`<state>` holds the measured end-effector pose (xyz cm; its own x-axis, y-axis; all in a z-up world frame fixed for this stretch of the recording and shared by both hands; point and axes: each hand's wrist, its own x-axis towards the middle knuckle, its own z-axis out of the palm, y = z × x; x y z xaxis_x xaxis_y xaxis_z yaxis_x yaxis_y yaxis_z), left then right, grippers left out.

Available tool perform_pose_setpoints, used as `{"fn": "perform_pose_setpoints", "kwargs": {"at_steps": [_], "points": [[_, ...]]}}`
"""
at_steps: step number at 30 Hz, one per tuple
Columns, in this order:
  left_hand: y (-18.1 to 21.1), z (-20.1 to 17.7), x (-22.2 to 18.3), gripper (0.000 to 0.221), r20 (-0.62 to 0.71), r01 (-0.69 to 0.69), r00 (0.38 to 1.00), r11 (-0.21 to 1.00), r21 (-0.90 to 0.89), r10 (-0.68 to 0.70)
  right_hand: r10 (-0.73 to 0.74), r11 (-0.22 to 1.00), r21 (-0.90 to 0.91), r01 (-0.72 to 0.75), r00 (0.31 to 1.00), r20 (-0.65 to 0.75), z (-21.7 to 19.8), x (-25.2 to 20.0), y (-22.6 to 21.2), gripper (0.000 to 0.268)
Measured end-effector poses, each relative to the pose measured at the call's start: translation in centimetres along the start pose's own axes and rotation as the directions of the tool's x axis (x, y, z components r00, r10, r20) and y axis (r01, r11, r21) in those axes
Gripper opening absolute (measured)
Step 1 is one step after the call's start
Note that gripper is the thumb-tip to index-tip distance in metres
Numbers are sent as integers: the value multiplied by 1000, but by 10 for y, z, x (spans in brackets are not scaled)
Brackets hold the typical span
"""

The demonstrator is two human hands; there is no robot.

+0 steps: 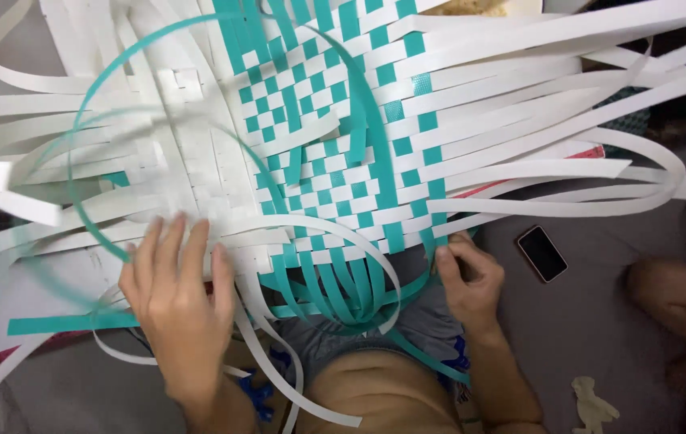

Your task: The person is weaving white and teal plastic strips together to create a woven pattern, likely for a bag or mat.

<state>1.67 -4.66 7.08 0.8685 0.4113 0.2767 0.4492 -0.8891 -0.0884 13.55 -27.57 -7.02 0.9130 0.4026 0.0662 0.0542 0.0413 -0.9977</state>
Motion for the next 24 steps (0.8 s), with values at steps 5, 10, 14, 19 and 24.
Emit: {"fn": "perform_pose_setpoints", "kwargs": {"at_steps": [5,10,14,19,24], "points": [[28,-13,-7,9,-155,-161,980,945,-283,121,-70,997,-32,71,997,22,3,8,-10,31],[59,-18,26,19,-114,-407,896,691,-598,429,-149,980,-134,150,989,19,-1,5,-11,26],[80,7,65,30,-109,-631,744,639,-439,660,-166,974,-147,174,984,61,-1,11,-19,30],[94,54,93,60,19,-741,639,622,-252,769,-112,985,-123,123,989,92,-3,15,-20,31],[92,81,95,46,-3,-739,662,653,-166,749,-113,952,-270,148,984,141,-7,14,-15,27]]}}
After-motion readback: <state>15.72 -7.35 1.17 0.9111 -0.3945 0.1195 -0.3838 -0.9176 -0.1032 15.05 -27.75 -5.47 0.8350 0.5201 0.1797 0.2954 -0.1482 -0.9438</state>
